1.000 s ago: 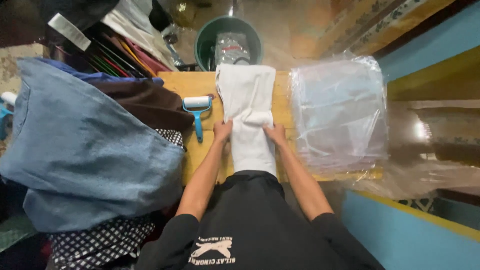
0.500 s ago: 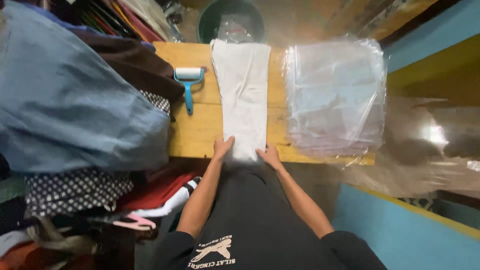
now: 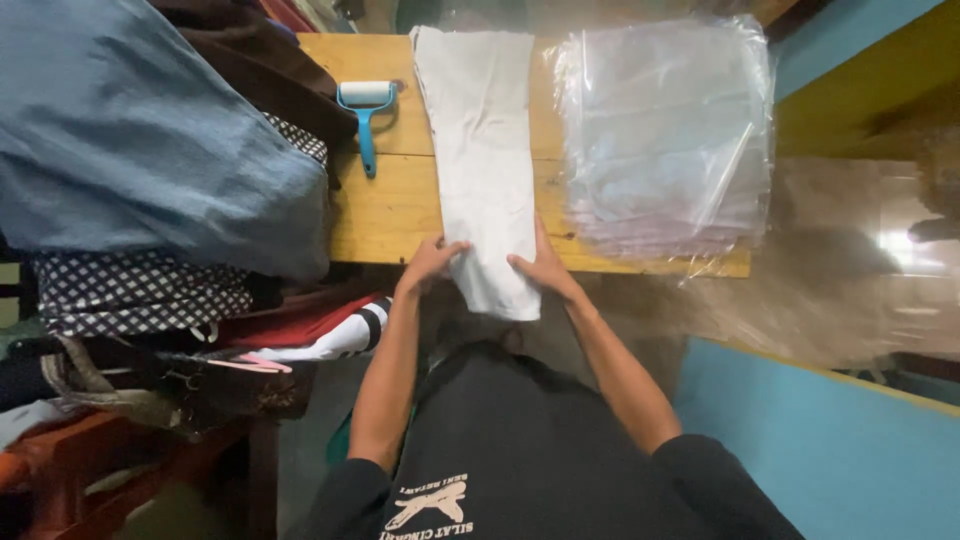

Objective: The person lays out a pair of white shorts on a wooden table and uses a lint roller to clean the fabric. They then fold the shorts neatly and place them into a clear plastic bag.

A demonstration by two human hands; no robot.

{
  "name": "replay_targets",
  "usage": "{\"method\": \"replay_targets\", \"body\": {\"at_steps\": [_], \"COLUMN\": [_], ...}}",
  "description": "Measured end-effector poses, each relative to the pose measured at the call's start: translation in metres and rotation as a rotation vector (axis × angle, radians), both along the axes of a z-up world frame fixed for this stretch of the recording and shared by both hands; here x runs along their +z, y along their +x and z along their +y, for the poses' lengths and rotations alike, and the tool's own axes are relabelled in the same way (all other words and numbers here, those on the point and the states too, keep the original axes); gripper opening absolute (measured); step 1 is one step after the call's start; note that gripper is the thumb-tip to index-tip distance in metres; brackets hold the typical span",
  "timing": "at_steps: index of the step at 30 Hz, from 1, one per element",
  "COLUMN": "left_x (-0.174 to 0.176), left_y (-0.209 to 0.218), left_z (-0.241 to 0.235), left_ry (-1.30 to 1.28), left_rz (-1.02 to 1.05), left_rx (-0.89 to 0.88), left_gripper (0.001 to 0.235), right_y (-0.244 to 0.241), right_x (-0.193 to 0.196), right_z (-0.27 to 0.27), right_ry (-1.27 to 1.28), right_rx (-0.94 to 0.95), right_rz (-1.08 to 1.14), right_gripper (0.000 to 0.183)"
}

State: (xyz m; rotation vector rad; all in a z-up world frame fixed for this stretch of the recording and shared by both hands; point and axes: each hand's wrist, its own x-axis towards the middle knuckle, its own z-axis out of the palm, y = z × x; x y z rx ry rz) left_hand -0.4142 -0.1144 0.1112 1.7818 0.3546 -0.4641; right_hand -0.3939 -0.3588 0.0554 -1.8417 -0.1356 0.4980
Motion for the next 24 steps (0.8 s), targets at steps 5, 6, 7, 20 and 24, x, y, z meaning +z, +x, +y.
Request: {"method": "replay_targets", "body": {"at_steps": [5,6,7,20,24], "left_x": [0.008,-0.001,-0.010,-0.110,-0.149], "left_y": [-0.031,-0.033,-0.033,0.117,0.237], "left_z": [-0.007,-0.003,0.002,0.061,0.052], "left_ry": [0.080,0.050,0.019,-1.492,-1.250], "left_rz": [0.109,0.064,0.018,-0.631,0.190], "left_rx": [0.034,-0.010,-0.054,-0.555,0.079], "left_gripper": [0.077,0.079,0.083,0.059,0.031], "right_y": [-0.041,-0.048,-0.053,0.137,0.216], "right_x": [-0.037,-0.034,-0.031,-0.036,-0.088], "right_z": [-0.013,-0.016,-0.019,-0.034,0.007], "right_ry": [-0.002,-0.023,-0.044,0.956,1.004], "right_rx": [-0.021,0.019,0.058,0.425,-0.035], "right_rz": [-0.088,-0.022,0.044,0.671,0.638], "right_gripper": [0.096,0.076,0.059,0.041,0.022]}}
